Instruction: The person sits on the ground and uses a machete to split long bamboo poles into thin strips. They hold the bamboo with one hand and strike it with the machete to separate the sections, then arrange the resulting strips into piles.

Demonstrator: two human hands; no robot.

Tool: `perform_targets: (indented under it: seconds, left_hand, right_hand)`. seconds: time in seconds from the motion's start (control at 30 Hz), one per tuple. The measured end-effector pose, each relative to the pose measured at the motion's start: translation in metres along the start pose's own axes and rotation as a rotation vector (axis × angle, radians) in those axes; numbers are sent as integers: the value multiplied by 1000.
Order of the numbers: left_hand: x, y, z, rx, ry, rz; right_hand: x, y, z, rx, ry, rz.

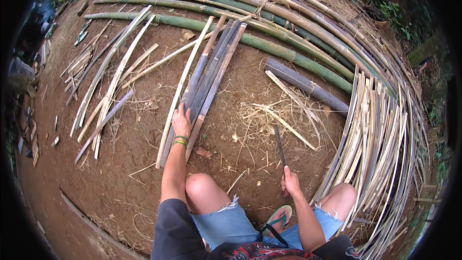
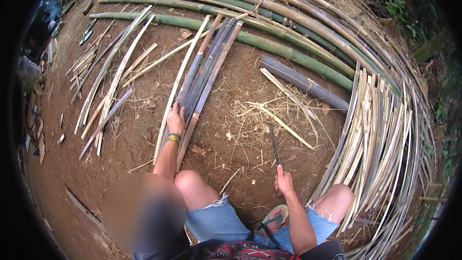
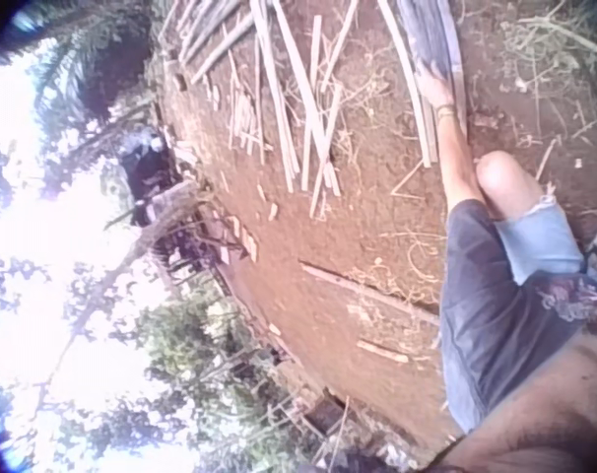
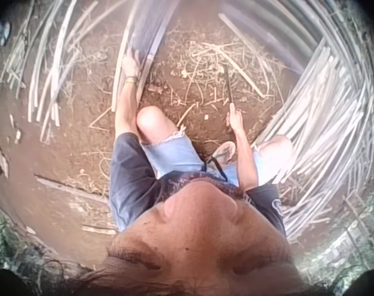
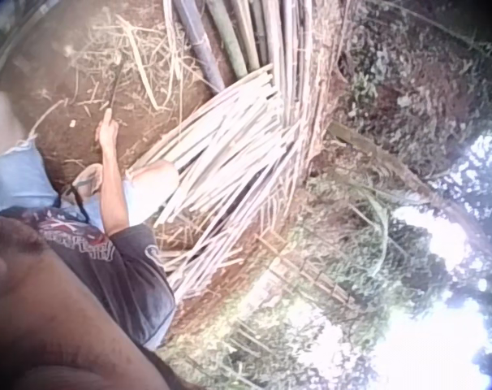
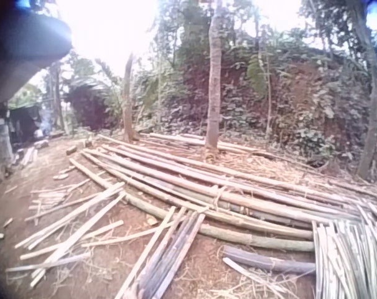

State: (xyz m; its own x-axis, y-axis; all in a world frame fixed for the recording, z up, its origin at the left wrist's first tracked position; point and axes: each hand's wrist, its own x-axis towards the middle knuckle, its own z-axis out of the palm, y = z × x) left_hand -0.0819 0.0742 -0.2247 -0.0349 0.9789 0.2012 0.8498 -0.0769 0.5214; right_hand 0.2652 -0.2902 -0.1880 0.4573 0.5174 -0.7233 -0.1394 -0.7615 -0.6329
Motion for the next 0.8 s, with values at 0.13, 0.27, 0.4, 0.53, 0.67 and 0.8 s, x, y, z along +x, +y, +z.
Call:
perform_targets:
  seconds: [0.13,0.27,0.4,0.53,0.67,0.8]
  left_hand:
    - [-1,-18,2,303,-51,34]
    - [-6,-30,3,293,-80,44]
    - [0,-18,-5,389,-205,52]
    - [10,18,-13,370,-424,83]
    - [21,49,-35,107,-797,284]
    - [-52,160,-54,-72,-1130,205]
  right_hand:
    - [-1,2,4,-21,13,-16]
    - [0,7,6,-23,-10,-58]
    - [0,7,5,-57,2,-47]
    - [-5,3,1,-145,57,34]
    - [-38,-34,15,-143,-21,102]
    - [-26,10,39,77,-54,-33]
